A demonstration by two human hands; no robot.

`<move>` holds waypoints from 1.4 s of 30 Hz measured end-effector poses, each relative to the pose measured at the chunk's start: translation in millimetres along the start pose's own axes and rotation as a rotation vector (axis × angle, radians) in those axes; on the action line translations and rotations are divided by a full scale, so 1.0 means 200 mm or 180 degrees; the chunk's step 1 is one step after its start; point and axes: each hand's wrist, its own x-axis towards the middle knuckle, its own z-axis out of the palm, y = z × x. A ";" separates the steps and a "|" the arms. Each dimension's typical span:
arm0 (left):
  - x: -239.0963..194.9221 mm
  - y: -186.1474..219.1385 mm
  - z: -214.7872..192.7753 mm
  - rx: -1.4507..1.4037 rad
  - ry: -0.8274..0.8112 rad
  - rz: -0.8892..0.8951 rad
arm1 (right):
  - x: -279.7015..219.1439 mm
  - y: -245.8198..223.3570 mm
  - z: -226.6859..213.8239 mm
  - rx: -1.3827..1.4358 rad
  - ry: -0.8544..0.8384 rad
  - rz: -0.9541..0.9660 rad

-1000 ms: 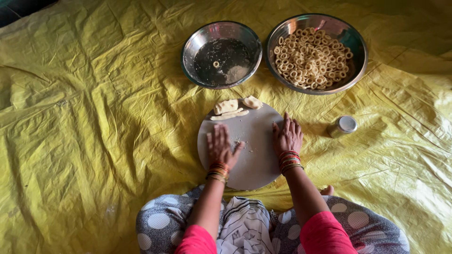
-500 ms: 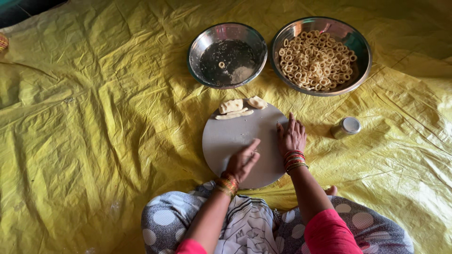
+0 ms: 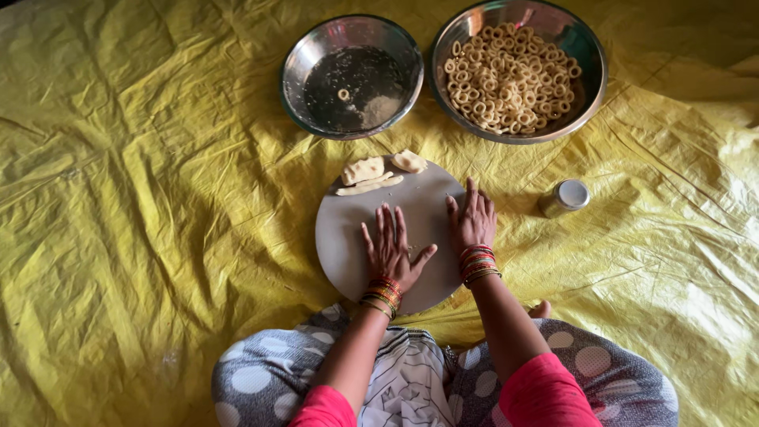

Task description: The person sits on a yellow tarp and shapes small pieces of dough into rings by hand. They roll the dough into thin strips, join the ends to form circles, and place the finished rings into a metal bowl.

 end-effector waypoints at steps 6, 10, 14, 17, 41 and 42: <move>0.24 0.11 0.07 0.0057 -0.0138 0.0502 | 0.01 0.04 0.04 -0.0045 0.0086 0.0032; 0.41 0.11 0.14 -0.0069 -0.0005 0.0905 | 0.00 0.08 0.06 0.0064 0.0231 0.0253; 0.42 0.08 0.16 0.0164 -0.0242 0.1242 | 0.00 0.08 0.08 0.0001 0.0254 0.0172; 0.39 0.06 0.13 0.0672 -0.0352 0.1433 | 0.02 0.07 0.06 -0.0088 0.0321 0.0115; 0.15 0.07 0.04 0.0254 -0.0441 0.1105 | -0.01 0.00 0.00 -0.0040 0.0168 0.0280; 0.19 0.07 0.04 0.0232 -0.0479 0.1168 | -0.01 0.00 0.00 -0.0078 0.0177 0.0280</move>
